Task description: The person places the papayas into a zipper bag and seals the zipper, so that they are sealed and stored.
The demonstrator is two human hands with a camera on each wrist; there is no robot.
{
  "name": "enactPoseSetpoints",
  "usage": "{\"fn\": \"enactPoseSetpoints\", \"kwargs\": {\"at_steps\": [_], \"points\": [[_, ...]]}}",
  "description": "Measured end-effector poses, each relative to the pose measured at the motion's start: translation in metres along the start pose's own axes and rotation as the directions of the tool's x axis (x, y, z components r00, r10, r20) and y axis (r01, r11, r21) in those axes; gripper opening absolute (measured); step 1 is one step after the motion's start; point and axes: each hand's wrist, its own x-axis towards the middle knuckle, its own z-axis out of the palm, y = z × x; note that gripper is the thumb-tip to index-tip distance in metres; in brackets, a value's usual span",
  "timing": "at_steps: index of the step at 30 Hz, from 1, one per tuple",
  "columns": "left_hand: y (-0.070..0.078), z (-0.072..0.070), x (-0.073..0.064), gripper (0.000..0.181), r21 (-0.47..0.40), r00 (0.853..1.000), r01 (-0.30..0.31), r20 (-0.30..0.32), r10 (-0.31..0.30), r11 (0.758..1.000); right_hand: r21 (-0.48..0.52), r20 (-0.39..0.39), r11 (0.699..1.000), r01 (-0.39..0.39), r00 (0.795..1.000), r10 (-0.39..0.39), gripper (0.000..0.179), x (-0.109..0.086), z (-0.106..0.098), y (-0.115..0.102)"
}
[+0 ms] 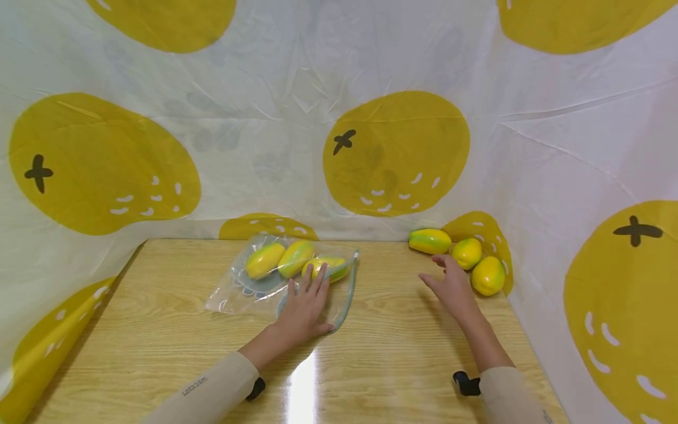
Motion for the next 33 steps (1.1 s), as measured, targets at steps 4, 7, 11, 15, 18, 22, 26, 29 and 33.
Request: {"fn": "enactPoseSetpoints", "kwargs": {"at_steps": [4, 7, 11, 15, 18, 22, 26, 29, 33], "points": [[-0.001, 0.001, 0.000, 0.121, 0.004, 1.000, -0.003, -0.006, 0.003, 1.000, -0.026, -0.057, 0.999, -0.024, 0.998, 0.023, 0.067, -0.004, -0.019, 0.012], [-0.001, 0.001, 0.001, 0.120, 0.002, 1.000, 0.000, -0.008, 0.000, 1.000, -0.055, -0.093, 0.997, -0.053, 0.995, 0.048, 0.072, -0.004, -0.032, 0.021], [-0.001, 0.001, 0.001, 0.119, -0.002, 1.000, 0.002, -0.013, -0.002, 1.000, -0.095, -0.108, 0.988, -0.120, 0.988, 0.110, 0.081, -0.004, -0.047, 0.036], [0.000, 0.002, 0.001, 0.119, -0.008, 1.000, 0.004, -0.011, -0.004, 1.000, -0.118, -0.114, 0.979, -0.164, 0.982, 0.150, 0.084, -0.002, -0.058, 0.052], [0.000, 0.003, 0.001, 0.119, -0.014, 1.000, 0.009, -0.007, -0.009, 1.000, -0.107, -0.107, 0.979, -0.176, 0.981, 0.165, 0.087, -0.001, -0.064, 0.063], [0.000, 0.003, 0.000, 0.119, -0.014, 1.000, 0.011, -0.006, -0.011, 1.000, -0.105, -0.086, 0.976, -0.189, 0.980, 0.180, 0.089, 0.000, -0.067, 0.074], [0.001, 0.001, 0.000, 0.120, -0.002, 1.000, 0.012, -0.005, -0.012, 1.000, -0.124, -0.080, 0.978, -0.169, 0.984, 0.160, 0.089, 0.003, -0.063, 0.083], [0.001, -0.001, 0.000, 0.120, -0.002, 1.000, 0.015, 0.002, -0.015, 1.000, -0.160, -0.082, 0.978, -0.132, 0.989, 0.120, 0.086, 0.005, -0.058, 0.089], [0.001, -0.003, 0.000, 0.120, -0.010, 1.000, 0.018, 0.011, -0.018, 1.000, -0.203, -0.060, 0.972, -0.122, 0.992, 0.111, 0.085, 0.002, -0.052, 0.093]]}}
